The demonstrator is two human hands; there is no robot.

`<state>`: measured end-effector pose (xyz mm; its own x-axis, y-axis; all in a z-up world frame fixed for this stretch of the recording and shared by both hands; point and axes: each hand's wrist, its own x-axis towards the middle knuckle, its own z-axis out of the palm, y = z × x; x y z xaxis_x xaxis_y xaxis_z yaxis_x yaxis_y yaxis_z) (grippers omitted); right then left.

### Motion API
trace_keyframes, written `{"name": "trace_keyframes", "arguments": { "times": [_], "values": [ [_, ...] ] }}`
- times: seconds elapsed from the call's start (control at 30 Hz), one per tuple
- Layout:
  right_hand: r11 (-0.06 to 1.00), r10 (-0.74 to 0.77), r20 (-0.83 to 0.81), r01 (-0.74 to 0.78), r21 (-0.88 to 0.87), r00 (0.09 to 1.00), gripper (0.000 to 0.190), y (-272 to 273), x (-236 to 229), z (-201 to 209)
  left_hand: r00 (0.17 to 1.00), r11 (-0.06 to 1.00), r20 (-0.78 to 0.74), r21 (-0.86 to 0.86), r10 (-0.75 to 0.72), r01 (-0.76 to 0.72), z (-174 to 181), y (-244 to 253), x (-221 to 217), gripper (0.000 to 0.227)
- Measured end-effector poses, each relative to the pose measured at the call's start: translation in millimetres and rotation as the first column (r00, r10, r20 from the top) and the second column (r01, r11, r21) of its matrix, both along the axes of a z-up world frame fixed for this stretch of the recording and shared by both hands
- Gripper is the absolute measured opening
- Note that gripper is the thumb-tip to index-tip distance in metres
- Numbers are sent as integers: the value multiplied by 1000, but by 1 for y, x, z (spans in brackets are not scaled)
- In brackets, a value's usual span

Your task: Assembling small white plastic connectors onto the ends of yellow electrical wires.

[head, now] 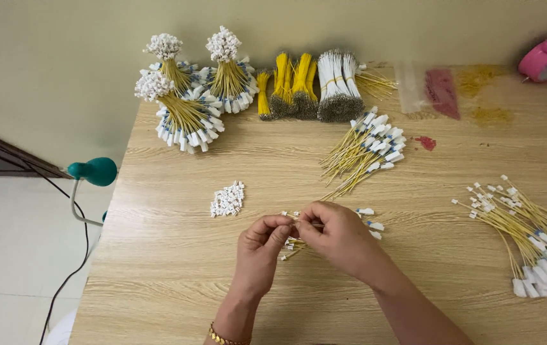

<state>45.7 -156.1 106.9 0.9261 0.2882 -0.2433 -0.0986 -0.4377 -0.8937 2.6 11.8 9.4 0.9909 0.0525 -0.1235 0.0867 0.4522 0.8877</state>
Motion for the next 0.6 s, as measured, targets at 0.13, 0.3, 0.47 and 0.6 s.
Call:
{"name": "trace_keyframes", "arguments": {
  "times": [0.13, 0.3, 0.47, 0.6],
  "values": [
    [997, 34, 66, -29, -73, 997, 19, 1, 0, 1, 1000, 1000, 8, 3, 19, -19, -4, -2, 0, 11],
    [997, 44, 44, -46, 61, 998, 20, -7, 3, -16, 999, 1000, -47, 22, 16, -15, 6, -3, 4, 12],
    [1000, 27, -3, -27, -1, 1000, 20, -6, 5, -15, 998, 996, -56, 83, 30, -25, 4, -3, 4, 12],
    [999, 44, 132, -47, 19, 990, 18, -7, 5, -17, 998, 979, -26, 200, 56, -50, -1, -9, 5, 13]
  ]
}}
